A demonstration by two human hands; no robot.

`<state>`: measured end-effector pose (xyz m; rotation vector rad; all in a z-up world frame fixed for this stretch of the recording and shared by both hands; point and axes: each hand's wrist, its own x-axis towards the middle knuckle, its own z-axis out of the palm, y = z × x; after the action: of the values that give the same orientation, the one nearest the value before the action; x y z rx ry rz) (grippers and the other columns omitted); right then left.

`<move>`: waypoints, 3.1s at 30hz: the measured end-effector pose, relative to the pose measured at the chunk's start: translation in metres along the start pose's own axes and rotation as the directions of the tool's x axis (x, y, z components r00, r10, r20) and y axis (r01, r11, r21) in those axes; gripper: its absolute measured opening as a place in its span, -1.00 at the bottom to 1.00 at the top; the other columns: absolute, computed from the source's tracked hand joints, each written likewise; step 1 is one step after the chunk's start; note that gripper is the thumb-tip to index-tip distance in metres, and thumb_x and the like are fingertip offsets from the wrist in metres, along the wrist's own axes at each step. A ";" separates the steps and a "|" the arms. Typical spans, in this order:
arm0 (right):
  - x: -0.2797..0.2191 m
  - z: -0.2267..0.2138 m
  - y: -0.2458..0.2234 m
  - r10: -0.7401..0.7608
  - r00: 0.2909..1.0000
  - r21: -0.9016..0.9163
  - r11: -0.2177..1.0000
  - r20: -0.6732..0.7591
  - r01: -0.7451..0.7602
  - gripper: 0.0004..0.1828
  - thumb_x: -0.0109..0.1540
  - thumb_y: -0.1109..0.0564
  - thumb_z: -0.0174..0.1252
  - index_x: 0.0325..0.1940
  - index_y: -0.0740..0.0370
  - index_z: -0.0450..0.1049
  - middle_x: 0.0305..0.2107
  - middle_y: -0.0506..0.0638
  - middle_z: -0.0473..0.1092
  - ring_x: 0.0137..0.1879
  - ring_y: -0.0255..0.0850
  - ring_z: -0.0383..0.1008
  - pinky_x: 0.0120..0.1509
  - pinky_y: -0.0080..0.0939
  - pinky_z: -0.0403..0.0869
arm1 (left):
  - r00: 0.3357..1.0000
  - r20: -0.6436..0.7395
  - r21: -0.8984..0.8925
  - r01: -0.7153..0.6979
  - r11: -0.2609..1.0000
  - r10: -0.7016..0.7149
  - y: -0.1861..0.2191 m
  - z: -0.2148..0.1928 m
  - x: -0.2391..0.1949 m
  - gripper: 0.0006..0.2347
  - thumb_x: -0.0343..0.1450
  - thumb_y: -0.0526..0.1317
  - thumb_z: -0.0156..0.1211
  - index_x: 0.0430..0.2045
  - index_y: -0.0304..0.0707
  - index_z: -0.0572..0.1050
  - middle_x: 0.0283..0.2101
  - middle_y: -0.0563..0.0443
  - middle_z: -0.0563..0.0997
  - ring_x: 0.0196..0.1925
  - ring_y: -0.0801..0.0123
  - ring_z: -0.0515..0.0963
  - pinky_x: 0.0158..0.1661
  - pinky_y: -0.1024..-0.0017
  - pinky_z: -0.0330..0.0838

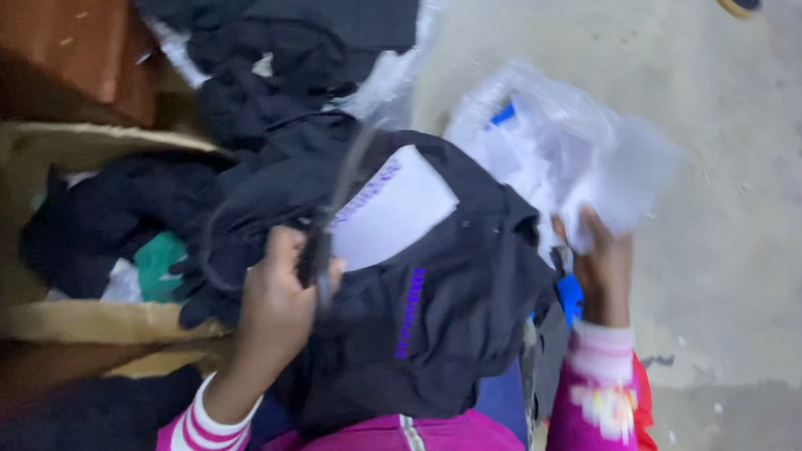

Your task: The person uses scissors to cut a white tag from a black garment. They repeatedly reposition the fabric and trim the tag while handling the garment with both hands.

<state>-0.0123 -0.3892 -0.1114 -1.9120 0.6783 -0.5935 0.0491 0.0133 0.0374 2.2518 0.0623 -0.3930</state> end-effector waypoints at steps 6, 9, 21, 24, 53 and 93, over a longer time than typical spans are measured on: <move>0.083 0.051 0.117 0.385 0.752 -0.695 0.707 0.536 0.133 -0.08 0.14 -0.08 0.47 0.56 0.01 0.30 -0.02 0.32 0.60 0.26 0.23 0.54 0.44 0.21 0.46 | 0.996 0.069 -0.198 0.069 0.978 -0.057 -0.030 0.012 0.014 -0.72 0.32 -0.21 0.48 -0.22 -0.34 0.53 -0.35 -0.34 0.76 -0.33 0.00 0.77 -0.31 0.12 0.61; 0.108 0.075 0.126 0.389 0.915 -0.627 0.741 0.108 -0.241 0.16 0.16 -0.38 0.45 0.50 0.49 0.19 0.32 0.52 0.22 0.52 0.34 0.18 0.49 0.42 0.31 | 0.995 0.084 -0.252 0.073 0.965 -0.053 -0.038 0.016 0.010 -0.76 0.32 -0.21 0.45 -0.23 -0.28 0.56 -0.42 -0.30 0.74 -0.41 0.11 0.74 -0.43 0.15 0.55; 0.038 0.097 -0.193 -0.756 0.012 0.490 0.436 0.654 0.755 -0.56 0.37 0.51 0.03 0.29 0.28 0.50 0.32 0.23 0.39 0.44 0.20 0.45 0.53 0.10 0.45 | 0.998 0.011 -0.483 0.066 0.873 -0.070 -0.086 0.070 -0.063 -0.75 0.38 -0.18 0.33 -0.15 -0.16 0.42 -0.04 -0.06 0.79 -0.02 0.35 0.81 0.03 0.43 0.61; 0.021 0.066 -0.207 -0.686 -0.056 0.512 0.484 0.725 0.710 -0.57 0.51 0.16 -0.25 0.31 0.22 0.48 0.33 0.23 0.38 0.41 0.18 0.49 0.49 0.07 0.45 | 0.991 -0.132 -0.469 -0.056 0.881 -0.008 -0.068 0.053 -0.061 -0.78 0.42 -0.16 0.30 -0.21 -0.12 0.37 -0.20 0.06 0.64 -0.14 0.33 0.68 -0.02 0.34 0.49; -0.133 0.111 -0.134 -0.893 0.154 0.405 0.338 0.423 0.850 -0.76 0.25 0.16 0.33 0.02 0.13 0.65 0.14 0.20 0.47 0.23 0.30 0.49 0.32 0.26 0.48 | 0.934 -0.147 -0.989 -0.148 -0.022 0.326 -0.033 0.122 0.110 -0.73 0.39 -0.41 0.32 -0.10 -0.31 0.37 -0.14 -0.30 0.67 -0.14 0.17 0.75 -0.10 0.35 0.72; -0.138 0.084 -0.206 -0.391 0.880 0.329 0.896 0.270 0.297 -0.60 0.50 0.05 0.02 -0.29 0.39 0.50 -0.50 0.11 0.34 -0.36 -0.22 0.24 -0.22 -0.14 0.32 | 0.971 0.071 -0.897 -0.038 0.440 0.229 -0.069 0.102 -0.066 -0.53 0.34 -0.34 0.51 0.03 -0.37 0.32 -0.06 -0.29 0.55 0.12 -0.07 0.63 0.12 0.10 0.55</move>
<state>-0.0154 -0.1673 0.0272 -1.8136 0.0242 -0.5370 -0.0523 -0.0121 -0.0549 1.1169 -0.0123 -0.3557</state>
